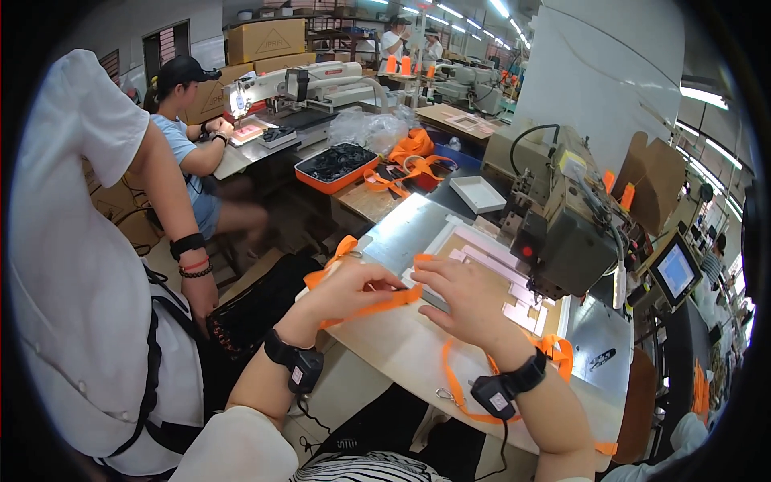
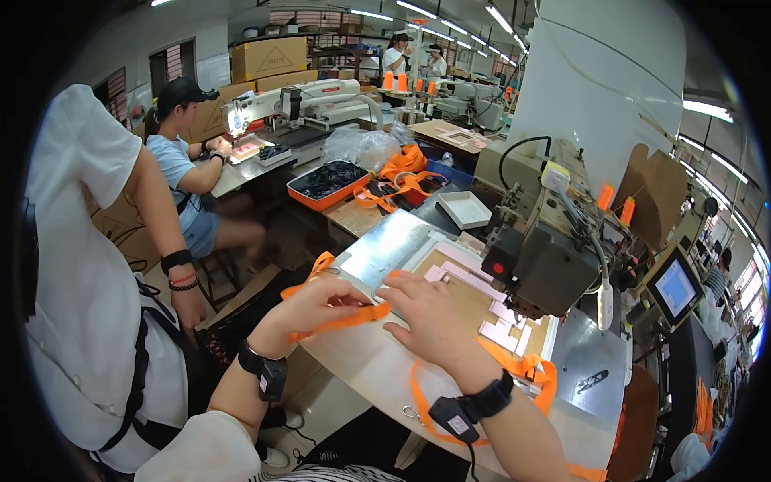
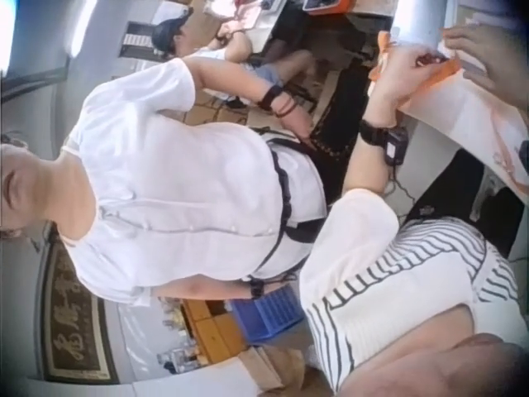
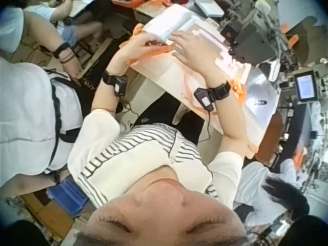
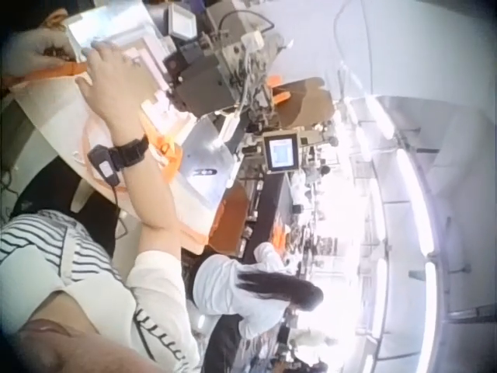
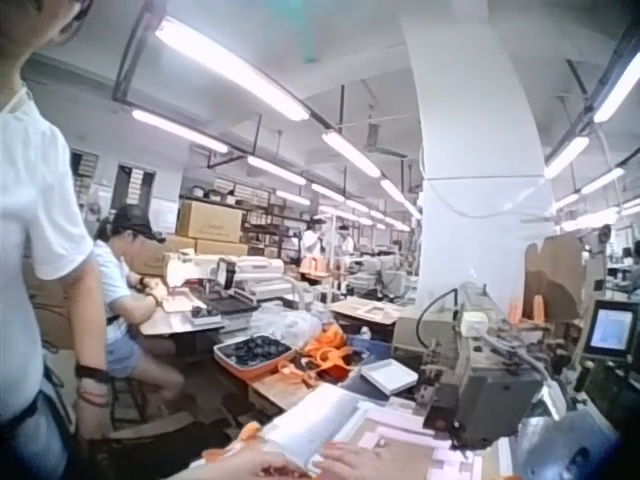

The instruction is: Operate an industrial sewing machine to stitch orange nylon straps together, using a touchscreen interface to manage patterns.

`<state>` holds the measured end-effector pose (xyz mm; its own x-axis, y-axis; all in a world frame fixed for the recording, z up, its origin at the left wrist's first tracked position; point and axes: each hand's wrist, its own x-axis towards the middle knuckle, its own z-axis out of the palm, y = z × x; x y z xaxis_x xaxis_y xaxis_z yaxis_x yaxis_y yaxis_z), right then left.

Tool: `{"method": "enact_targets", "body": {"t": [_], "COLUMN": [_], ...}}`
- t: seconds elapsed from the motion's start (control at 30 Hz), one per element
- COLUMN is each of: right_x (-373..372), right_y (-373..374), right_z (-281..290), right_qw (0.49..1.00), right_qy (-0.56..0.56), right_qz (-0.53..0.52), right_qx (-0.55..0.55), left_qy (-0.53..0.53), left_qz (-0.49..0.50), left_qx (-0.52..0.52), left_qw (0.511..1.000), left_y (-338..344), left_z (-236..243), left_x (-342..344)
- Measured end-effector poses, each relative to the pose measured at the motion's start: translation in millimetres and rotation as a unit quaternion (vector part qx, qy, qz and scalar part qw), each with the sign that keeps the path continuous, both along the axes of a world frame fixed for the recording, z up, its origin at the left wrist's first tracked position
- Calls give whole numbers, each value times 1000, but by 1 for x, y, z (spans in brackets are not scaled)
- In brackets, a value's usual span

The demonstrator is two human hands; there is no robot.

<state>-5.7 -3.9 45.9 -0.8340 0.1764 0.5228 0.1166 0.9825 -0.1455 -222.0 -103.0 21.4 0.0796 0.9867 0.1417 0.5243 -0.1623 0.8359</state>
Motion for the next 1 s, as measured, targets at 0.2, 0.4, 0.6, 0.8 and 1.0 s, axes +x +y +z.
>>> {"method": "enact_targets", "body": {"t": [0.2, 0.4, 0.6, 0.8, 1.0], "right_x": [-9, 5, 6, 7, 11], "right_y": [2, 9, -7, -9, -12], "right_z": [-14, -17, -13, -16, -8], "right_qw": [989, 914, 960, 979, 965], "right_qy": [-20, 0, 62, 93, 103], "right_qz": [-8, -33, -104, -80, -23], "right_qx": [-149, -405, -251, -165, -239], "left_qy": [-165, 109, 100, -325, -408], "left_qz": [-61, 122, 165, 8, 51], "left_qx": [63, 322, 182, 31, -57], "left_qw": [982, 933, 964, 945, 910], "left_y": [-1, -9, -15, 1, 6], "left_z": [0, 5, -9, -22, -9], "left_x": [2, 30, 57, 70, 62]}}
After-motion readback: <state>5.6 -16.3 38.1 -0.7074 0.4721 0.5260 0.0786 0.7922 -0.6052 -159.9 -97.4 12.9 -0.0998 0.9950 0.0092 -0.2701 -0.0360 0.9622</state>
